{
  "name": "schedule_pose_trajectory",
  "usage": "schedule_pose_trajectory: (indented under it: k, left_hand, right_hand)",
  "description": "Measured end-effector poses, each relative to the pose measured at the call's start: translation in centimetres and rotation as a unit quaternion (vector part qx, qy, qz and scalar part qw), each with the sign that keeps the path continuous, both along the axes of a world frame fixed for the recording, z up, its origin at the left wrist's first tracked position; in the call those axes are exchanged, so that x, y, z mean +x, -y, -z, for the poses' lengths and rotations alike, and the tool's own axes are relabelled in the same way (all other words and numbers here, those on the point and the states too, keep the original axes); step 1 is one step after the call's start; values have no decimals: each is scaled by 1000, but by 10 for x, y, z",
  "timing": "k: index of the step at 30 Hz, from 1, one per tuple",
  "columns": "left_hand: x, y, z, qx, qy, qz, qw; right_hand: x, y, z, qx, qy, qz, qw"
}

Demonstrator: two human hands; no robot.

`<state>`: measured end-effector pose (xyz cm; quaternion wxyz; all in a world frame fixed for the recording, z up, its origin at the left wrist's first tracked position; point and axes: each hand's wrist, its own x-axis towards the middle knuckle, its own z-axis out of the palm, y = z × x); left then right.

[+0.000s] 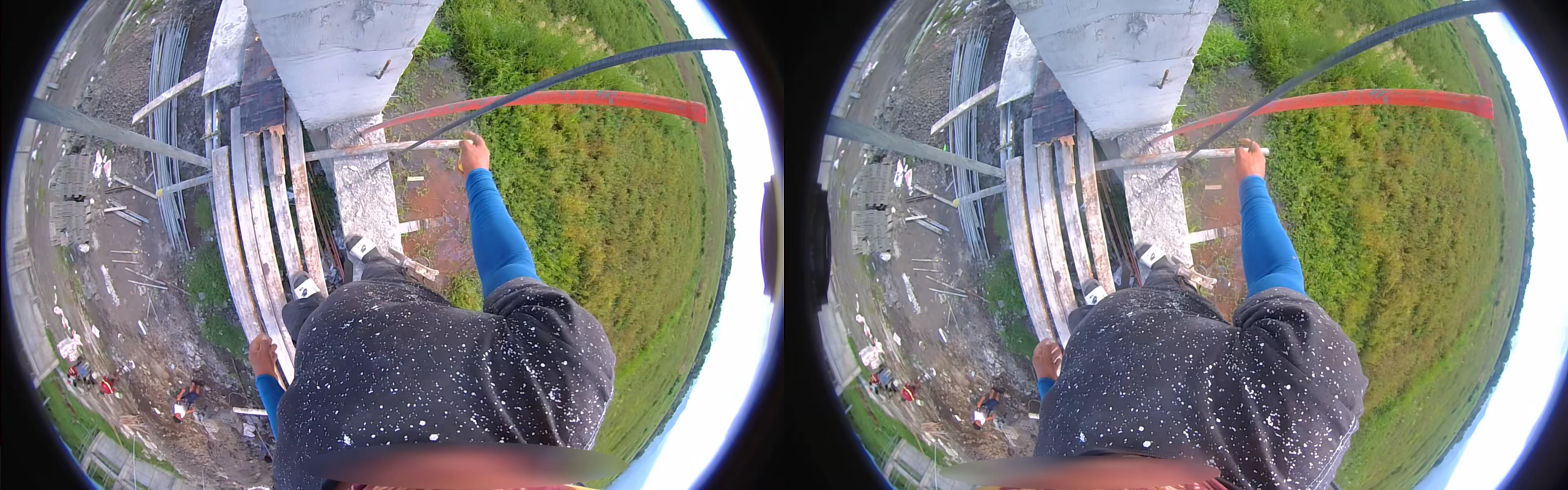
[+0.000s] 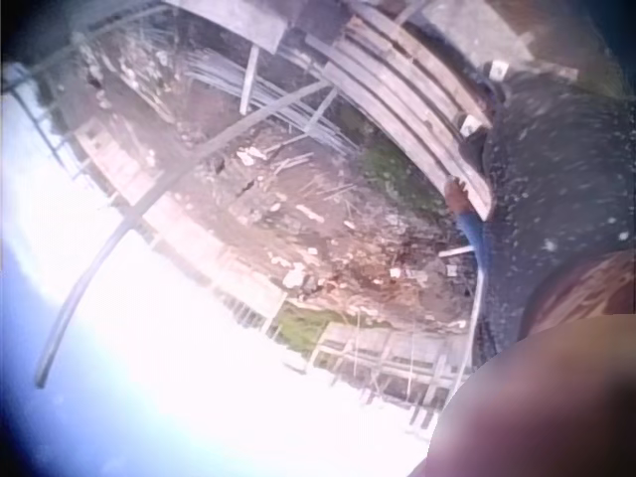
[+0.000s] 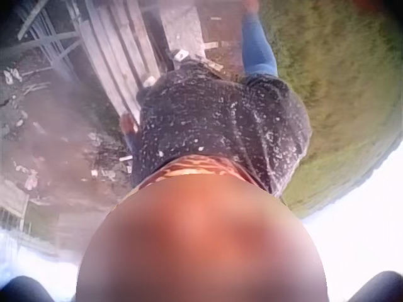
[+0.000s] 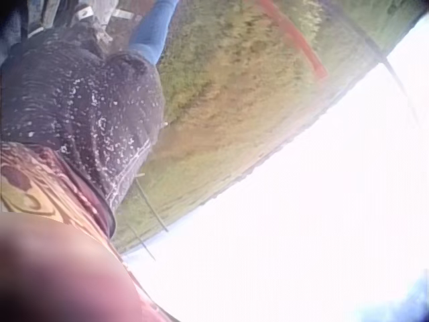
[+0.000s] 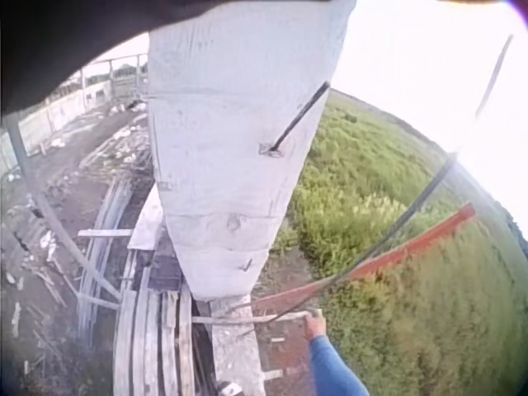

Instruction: The person secures an orange conduit pipe to a concrete column using a wire tie and a tape measure. They wrap the wire around the conduit and column, tighten it, and trim the excess wire. The person also measures the conduit length and adjusts its position on the column.

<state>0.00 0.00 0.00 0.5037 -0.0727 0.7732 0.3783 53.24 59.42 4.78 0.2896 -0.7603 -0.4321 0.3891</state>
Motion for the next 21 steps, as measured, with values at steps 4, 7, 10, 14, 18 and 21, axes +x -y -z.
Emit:
schedule_pose_trajectory:
  k: [4,7,10,14,18,21]
  left_hand:
    - [-38,-32,2,-15,-77,67,995]
    - [-50,-37,14,-13,-59,78,995]
    - [-49,-16,43,-17,-28,74,997]
    - [-53,22,75,115,-58,242,962]
    - [-44,45,72,41,17,170,984]
    - [-48,35,62,29,-66,228,971]
  right_hand:
    - [24,-20,-69,105,15,-23,994]
    - [15,-34,-100,131,78,-59,987]
    - [-14,-42,-123,196,189,-100,957]
    - [-91,-78,-157,238,256,-276,895]
    - [-152,-108,-178,230,331,-359,842]
    - [-170,-129,-181,266,364,-381,807]
